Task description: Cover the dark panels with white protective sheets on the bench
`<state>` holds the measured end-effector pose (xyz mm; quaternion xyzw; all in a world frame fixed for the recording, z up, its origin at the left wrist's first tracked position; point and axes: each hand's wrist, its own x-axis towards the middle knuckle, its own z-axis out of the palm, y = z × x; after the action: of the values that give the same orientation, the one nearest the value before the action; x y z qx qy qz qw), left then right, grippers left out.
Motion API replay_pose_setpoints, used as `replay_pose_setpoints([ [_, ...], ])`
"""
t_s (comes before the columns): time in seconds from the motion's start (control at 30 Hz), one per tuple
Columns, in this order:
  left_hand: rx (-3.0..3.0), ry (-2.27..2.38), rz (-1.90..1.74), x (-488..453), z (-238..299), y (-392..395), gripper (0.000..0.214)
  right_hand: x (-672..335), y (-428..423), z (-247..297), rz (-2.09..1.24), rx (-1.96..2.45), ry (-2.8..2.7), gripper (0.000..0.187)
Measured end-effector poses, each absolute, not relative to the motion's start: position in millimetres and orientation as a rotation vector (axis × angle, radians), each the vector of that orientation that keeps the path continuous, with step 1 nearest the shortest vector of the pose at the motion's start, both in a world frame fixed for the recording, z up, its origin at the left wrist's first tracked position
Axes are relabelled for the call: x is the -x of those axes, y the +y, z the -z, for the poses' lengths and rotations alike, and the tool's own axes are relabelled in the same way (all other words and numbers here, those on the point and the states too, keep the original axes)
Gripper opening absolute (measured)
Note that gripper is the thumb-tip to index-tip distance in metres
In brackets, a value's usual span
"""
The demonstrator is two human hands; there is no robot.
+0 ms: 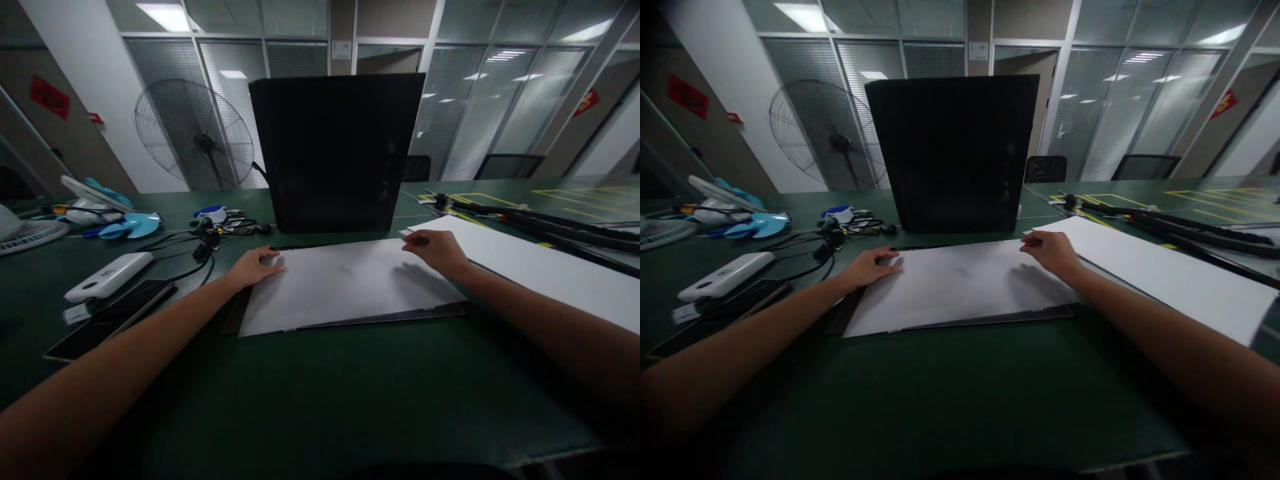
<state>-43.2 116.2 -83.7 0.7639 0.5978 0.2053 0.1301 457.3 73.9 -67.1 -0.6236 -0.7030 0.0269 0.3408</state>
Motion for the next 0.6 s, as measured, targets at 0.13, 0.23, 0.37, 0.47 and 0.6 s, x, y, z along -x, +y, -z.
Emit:
replay_pose_setpoints([
  [0.13,-2.25,1.744,-0.595,50,84,122,0.071,-508,95,76,0.051,1.936,-1.825,0.028],
  [0.23,-2.266,1.738,-0.633,52,88,127,0.07,-522,98,79,0.104,2.06,-1.822,0.033],
  [0.37,-2.278,1.74,-0.632,50,90,127,0.065,-519,99,81,0.128,2.08,-1.875,0.035],
  [0.47,-2.289,1.743,-0.627,46,88,124,0.063,-512,99,82,0.158,2.082,-1.931,0.036],
  [0.6,-2.298,1.745,-0.632,42,86,121,0.06,-503,97,83,0.185,2.078,-1.974,0.036],
])
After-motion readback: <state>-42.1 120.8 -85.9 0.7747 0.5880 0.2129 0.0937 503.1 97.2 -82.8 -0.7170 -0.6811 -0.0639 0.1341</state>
